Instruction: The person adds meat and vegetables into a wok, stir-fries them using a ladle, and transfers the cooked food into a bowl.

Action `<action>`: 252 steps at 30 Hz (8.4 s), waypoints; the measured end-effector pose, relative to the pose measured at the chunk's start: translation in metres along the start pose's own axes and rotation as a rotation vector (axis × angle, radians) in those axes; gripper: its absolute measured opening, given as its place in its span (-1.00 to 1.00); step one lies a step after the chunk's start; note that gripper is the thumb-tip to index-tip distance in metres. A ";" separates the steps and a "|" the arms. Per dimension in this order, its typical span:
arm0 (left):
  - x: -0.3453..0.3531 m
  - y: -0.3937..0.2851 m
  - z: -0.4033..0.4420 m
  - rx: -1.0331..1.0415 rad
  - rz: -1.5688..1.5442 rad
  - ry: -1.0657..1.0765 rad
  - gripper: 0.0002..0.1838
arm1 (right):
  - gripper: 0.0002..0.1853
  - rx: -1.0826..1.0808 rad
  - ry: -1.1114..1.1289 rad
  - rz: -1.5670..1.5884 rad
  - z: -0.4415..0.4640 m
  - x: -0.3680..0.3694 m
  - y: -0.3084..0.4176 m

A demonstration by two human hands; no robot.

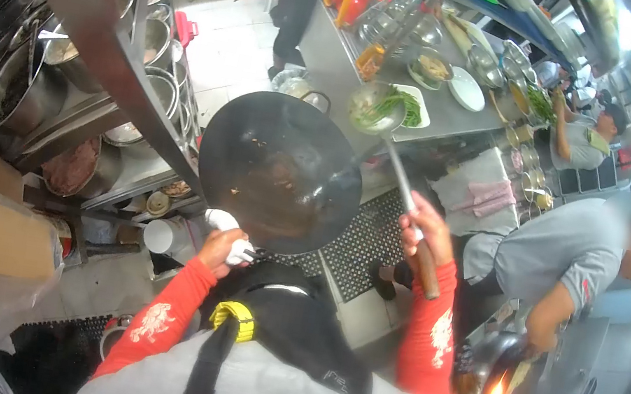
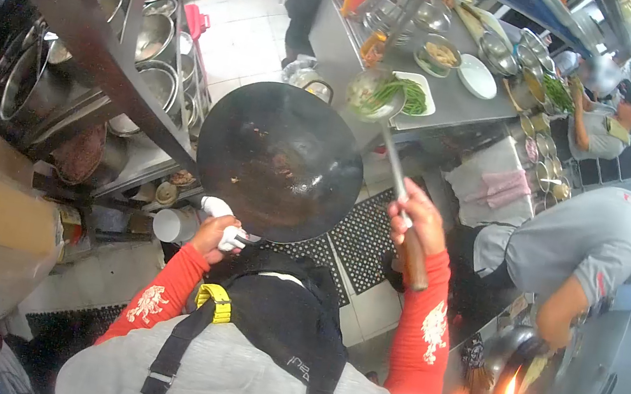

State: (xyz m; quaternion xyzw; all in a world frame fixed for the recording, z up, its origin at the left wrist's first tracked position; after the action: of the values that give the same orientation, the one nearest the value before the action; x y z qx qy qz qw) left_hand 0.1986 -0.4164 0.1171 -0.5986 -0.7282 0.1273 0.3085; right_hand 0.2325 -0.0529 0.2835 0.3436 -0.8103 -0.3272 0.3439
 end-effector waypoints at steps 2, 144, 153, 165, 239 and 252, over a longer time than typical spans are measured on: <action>0.000 0.001 0.001 0.015 -0.008 0.054 -0.83 | -0.39 -0.102 -0.054 -0.106 0.008 -0.005 0.024; 0.274 0.404 -0.356 -1.517 1.871 1.968 -0.22 | -0.18 -0.787 -1.977 1.281 -0.599 -0.058 -0.287; 0.247 0.413 -0.460 -1.241 1.517 2.443 -0.18 | -0.39 -0.003 -2.594 0.245 -0.502 0.018 -0.328; 0.229 0.416 -0.486 -1.168 1.613 2.527 -0.24 | -0.24 -0.027 -2.516 0.266 -0.430 0.009 -0.370; 0.124 0.311 -0.421 -0.752 1.548 2.101 -0.43 | -0.30 0.658 -2.491 0.358 -0.394 0.192 -0.627; 0.178 0.327 -0.416 -0.799 1.355 2.136 -0.33 | -0.40 0.539 -2.745 -0.015 -0.493 0.059 -0.606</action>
State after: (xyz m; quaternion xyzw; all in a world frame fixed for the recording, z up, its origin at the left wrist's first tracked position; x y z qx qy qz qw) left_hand 0.6920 -0.2417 0.3122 -0.6953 0.3242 -0.4969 0.4056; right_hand 0.7882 -0.5771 0.1099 -0.1879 -0.5314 -0.2362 -0.7916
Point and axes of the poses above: each hand's wrist, its own z-axis towards the middle knuckle, its own x-axis out of the palm, y = z × x, the point moved 4 cm from there along z, towards the middle knuckle, and after that the axes turned 11 degrees about -y, right-handed, at the moved point
